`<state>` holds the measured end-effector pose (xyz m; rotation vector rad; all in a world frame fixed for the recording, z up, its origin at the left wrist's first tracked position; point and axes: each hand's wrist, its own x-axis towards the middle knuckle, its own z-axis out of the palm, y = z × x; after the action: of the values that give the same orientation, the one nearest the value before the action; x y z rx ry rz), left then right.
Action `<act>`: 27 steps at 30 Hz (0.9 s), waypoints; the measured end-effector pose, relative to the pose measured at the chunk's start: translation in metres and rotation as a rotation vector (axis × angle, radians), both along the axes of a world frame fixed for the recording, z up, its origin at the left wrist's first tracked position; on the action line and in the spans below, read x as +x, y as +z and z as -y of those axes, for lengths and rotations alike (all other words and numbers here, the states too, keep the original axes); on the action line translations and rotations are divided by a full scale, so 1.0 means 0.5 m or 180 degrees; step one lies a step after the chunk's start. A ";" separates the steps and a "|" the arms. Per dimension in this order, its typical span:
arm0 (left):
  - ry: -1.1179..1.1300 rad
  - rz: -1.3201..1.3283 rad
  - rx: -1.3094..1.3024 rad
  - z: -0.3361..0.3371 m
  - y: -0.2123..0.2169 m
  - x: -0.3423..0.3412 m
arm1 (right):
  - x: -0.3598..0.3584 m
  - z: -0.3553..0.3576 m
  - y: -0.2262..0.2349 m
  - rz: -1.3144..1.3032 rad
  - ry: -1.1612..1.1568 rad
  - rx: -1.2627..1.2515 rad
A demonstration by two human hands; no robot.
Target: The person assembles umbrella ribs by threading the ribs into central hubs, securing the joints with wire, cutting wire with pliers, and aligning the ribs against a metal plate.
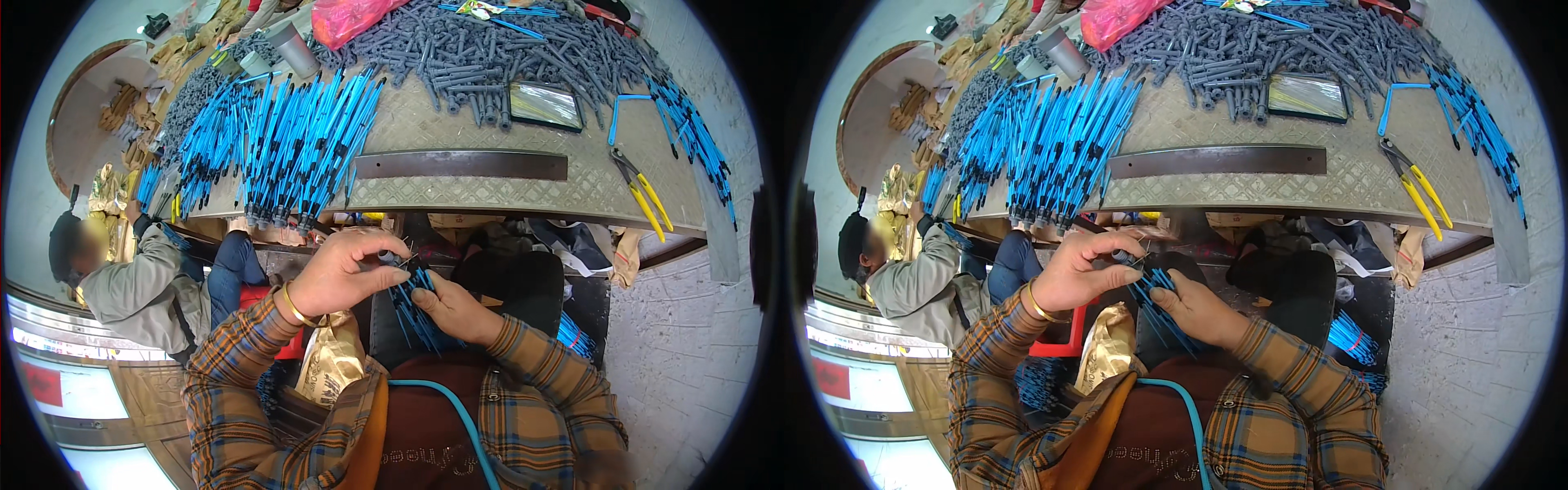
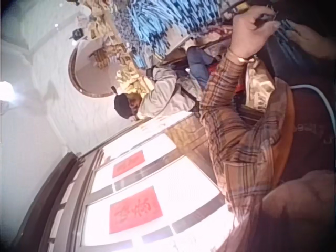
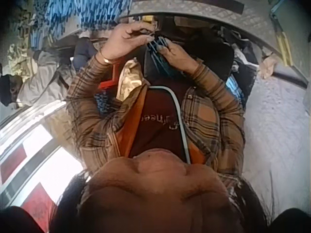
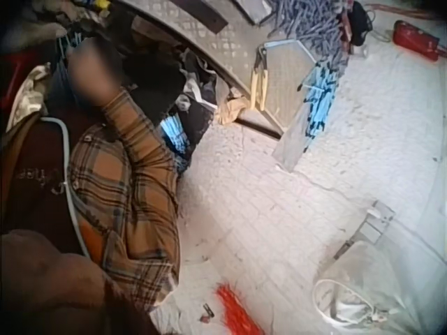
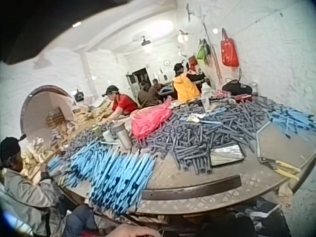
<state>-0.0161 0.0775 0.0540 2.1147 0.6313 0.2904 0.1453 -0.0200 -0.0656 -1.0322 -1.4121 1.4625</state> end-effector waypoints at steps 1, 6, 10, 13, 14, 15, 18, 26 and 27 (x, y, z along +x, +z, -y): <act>0.0079 -0.0014 0.0088 0.001 -0.005 0.000 | -0.002 0.001 -0.001 0.0136 -0.0056 -0.0010; 0.0302 0.0029 0.0069 -0.001 -0.008 -0.003 | -0.014 0.017 0.022 0.0450 -0.0422 0.0093; 0.0414 -0.0032 -0.0376 -0.002 -0.003 -0.007 | -0.036 0.015 0.007 0.0763 -0.1740 0.1798; 0.0403 -0.0062 -0.0408 -0.001 -0.003 -0.010 | -0.013 0.018 0.026 0.1231 -0.1348 0.1503; 0.0347 -0.0040 -0.0259 -0.001 -0.005 -0.011 | -0.008 0.018 0.032 0.1459 -0.1142 0.1350; 0.0293 -0.0018 -0.0111 0.000 -0.006 -0.012 | -0.006 0.018 0.036 0.1460 -0.1142 0.1348; 0.0262 -0.0182 0.0014 0.005 0.002 -0.003 | -0.001 0.019 0.041 0.1789 -0.0967 0.1168; 0.0232 -0.0227 0.0082 0.005 0.009 0.011 | -0.009 0.023 0.037 0.1133 -0.1487 0.1297; 0.0264 -0.0231 -0.0027 0.007 0.012 0.014 | -0.007 0.023 0.037 0.1137 -0.1510 0.1296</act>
<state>-0.0091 0.0742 0.0598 2.1017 0.7630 0.2572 0.1418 -0.0317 -0.0472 -1.2867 -1.4939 0.6372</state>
